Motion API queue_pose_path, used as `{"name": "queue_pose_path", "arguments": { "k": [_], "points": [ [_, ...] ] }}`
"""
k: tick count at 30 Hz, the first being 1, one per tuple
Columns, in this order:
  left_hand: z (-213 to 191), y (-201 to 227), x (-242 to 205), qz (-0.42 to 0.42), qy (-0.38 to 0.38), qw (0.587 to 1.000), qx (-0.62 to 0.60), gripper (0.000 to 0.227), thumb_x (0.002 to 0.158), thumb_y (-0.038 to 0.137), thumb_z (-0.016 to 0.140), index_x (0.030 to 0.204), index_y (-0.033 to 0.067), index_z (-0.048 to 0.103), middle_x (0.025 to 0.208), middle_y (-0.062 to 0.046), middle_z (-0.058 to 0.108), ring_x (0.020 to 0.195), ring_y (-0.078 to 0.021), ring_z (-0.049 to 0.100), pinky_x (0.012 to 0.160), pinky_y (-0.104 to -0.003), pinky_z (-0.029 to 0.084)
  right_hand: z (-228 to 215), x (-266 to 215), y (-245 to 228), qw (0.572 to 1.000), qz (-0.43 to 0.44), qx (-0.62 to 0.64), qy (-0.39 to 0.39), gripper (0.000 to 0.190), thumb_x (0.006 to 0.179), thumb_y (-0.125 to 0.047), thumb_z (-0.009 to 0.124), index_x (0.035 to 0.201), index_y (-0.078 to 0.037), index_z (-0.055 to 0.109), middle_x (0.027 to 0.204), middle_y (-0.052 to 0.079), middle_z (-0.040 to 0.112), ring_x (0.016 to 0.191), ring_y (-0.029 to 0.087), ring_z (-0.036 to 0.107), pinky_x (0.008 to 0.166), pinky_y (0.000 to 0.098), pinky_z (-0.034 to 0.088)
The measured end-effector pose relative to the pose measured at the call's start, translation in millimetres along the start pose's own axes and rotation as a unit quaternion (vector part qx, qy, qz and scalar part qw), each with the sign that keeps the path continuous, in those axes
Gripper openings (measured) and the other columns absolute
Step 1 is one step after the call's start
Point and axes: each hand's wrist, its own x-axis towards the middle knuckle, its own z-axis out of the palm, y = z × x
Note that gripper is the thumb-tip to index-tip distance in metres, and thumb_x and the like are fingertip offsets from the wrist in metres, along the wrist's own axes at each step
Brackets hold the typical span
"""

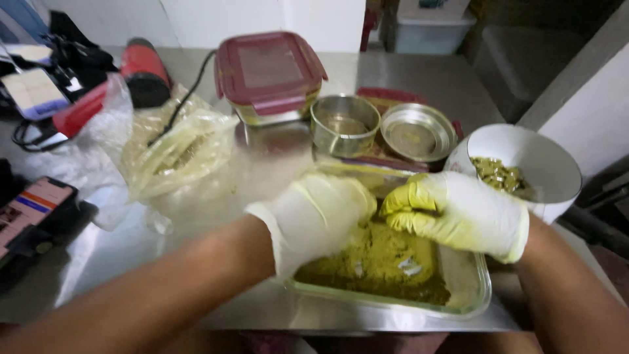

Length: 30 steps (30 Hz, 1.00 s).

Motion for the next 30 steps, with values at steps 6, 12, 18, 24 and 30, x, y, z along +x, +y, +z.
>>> {"name": "queue_pose_path", "arguments": {
  "k": [6, 12, 18, 24, 30],
  "points": [
    [-38.0, -4.4, -2.9, 0.015, 0.038, 0.982, -0.185, 0.033, 0.088, 0.047, 0.062, 0.096, 0.0177, 0.074, 0.096, -0.005, 0.074, 0.083, -0.0345, 0.07, 0.072, -0.048, 0.055, -17.4, 10.1, -32.2, 0.988, -0.136, 0.072, 0.035, 0.029, 0.1, -0.034, 0.057, 0.107, -0.012, 0.073, 0.101, 0.005, 0.074, 0.09, 0.024, 0.07, 0.083, 0.0362, 0.058],
    [-11.6, -8.5, -18.2, 0.037, 0.068, 0.995, -0.066, 0.006, 0.08, 0.025, 0.06, 0.081, 0.022, 0.065, 0.078, 0.0, 0.066, 0.069, -0.0305, 0.064, 0.068, -0.047, 0.048, -21.8, 9.3, -32.7, 0.991, -0.118, 0.05, 0.039, 0.028, 0.097, -0.035, 0.063, 0.108, -0.014, 0.077, 0.108, 0.002, 0.08, 0.097, 0.021, 0.077, 0.087, 0.0349, 0.061],
    [-36.6, -51.2, 0.7, -0.028, 0.009, 0.993, -0.117, 0.021, 0.091, 0.023, 0.059, 0.104, 0.0127, 0.072, 0.093, -0.004, 0.071, 0.076, -0.024, 0.071, 0.063, -0.038, 0.06, -0.2, 6.0, -6.9, 0.997, -0.068, -0.03, 0.016, 0.025, 0.096, -0.042, 0.066, 0.094, -0.02, 0.078, 0.086, -0.003, 0.078, 0.075, 0.021, 0.074, 0.069, 0.0354, 0.06],
    [-13.1, -91.6, 39.1, 0.025, 0.133, 0.983, -0.122, 0.029, 0.092, 0.028, 0.053, 0.104, 0.0109, 0.073, 0.107, -0.011, 0.074, 0.098, -0.0328, 0.068, 0.085, -0.047, 0.055, 1.7, 10.3, -4.8, 0.998, -0.055, -0.014, -0.025, 0.03, 0.097, -0.047, 0.06, 0.091, -0.023, 0.076, 0.082, -0.005, 0.08, 0.071, 0.017, 0.074, 0.068, 0.0317, 0.06],
    [-45.2, 1.9, 3.8, -0.091, 0.121, 0.98, 0.132, 0.019, 0.093, 0.024, 0.047, 0.095, 0.0154, 0.064, 0.097, -0.007, 0.064, 0.081, -0.0279, 0.062, 0.073, -0.044, 0.053, 8.6, 7.9, 9.4, 0.995, -0.088, -0.027, -0.025, 0.033, 0.098, -0.048, 0.057, 0.1, -0.023, 0.079, 0.094, -0.002, 0.08, 0.085, 0.022, 0.076, 0.08, 0.0358, 0.061]
  ]
}}
